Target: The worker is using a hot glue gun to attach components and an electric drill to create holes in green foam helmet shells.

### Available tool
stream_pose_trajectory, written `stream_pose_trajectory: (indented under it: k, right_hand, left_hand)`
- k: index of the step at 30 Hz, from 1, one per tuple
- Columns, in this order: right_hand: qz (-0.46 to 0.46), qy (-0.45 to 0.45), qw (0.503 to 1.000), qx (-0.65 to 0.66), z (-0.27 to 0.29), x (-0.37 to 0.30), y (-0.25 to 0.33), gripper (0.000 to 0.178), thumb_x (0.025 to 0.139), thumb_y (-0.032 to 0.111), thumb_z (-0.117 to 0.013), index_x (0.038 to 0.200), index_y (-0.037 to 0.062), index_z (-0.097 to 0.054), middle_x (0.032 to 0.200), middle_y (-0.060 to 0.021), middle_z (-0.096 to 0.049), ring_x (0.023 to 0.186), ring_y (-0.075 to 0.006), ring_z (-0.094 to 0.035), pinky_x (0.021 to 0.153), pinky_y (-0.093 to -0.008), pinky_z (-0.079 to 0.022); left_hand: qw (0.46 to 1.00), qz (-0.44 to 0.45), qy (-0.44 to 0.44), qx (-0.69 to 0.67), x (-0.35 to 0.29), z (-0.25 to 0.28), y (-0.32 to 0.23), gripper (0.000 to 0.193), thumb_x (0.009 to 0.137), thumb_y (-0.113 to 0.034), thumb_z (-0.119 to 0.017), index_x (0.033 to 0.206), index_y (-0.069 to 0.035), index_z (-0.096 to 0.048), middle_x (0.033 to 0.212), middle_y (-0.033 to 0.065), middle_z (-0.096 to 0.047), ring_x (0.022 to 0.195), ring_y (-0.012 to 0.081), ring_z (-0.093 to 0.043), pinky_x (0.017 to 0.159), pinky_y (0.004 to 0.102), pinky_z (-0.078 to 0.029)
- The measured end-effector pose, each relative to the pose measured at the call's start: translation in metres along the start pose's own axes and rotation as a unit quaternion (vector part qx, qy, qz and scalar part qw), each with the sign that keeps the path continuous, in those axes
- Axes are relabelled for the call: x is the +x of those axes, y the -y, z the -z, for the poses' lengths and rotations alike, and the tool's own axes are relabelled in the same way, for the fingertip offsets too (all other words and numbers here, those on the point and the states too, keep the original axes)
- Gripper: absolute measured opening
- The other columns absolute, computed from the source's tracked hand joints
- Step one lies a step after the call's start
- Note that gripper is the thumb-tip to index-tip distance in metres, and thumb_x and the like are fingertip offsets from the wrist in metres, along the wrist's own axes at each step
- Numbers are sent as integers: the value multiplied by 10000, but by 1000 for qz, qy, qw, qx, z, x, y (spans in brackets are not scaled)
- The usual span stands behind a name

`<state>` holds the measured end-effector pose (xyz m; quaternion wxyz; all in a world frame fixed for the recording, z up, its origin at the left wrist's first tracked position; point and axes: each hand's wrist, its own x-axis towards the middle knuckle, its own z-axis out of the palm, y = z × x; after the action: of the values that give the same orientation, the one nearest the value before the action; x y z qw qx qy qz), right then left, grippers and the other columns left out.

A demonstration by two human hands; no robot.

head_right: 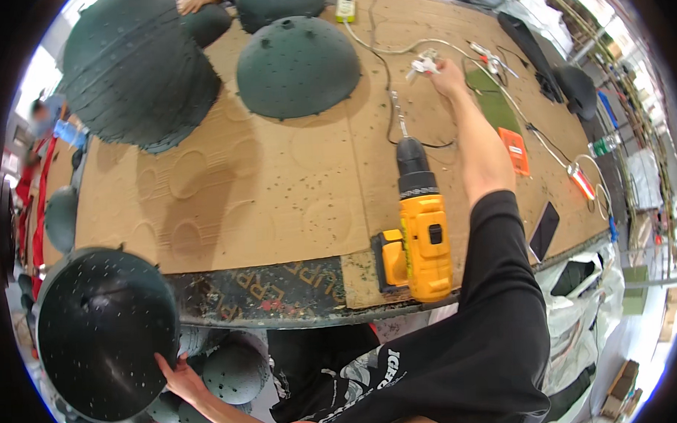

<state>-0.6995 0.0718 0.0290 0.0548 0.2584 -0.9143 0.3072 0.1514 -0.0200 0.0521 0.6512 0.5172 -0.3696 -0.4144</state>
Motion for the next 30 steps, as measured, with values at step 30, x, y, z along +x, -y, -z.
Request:
stream_pose_trajectory:
  k: [30]
  right_hand:
    - [-4, 223, 466, 856, 106, -619, 340, 328, 1027, 201, -568, 1318, 52, -573, 1267, -77, -647, 1201, -207, -604, 993, -395, -487]
  left_hand:
    - [909, -381, 169, 15, -52, -19, -21, 837, 829, -181, -773, 1464, 54, -280, 1356, 186, -457, 1288, 301, -455, 1088, 426, -358]
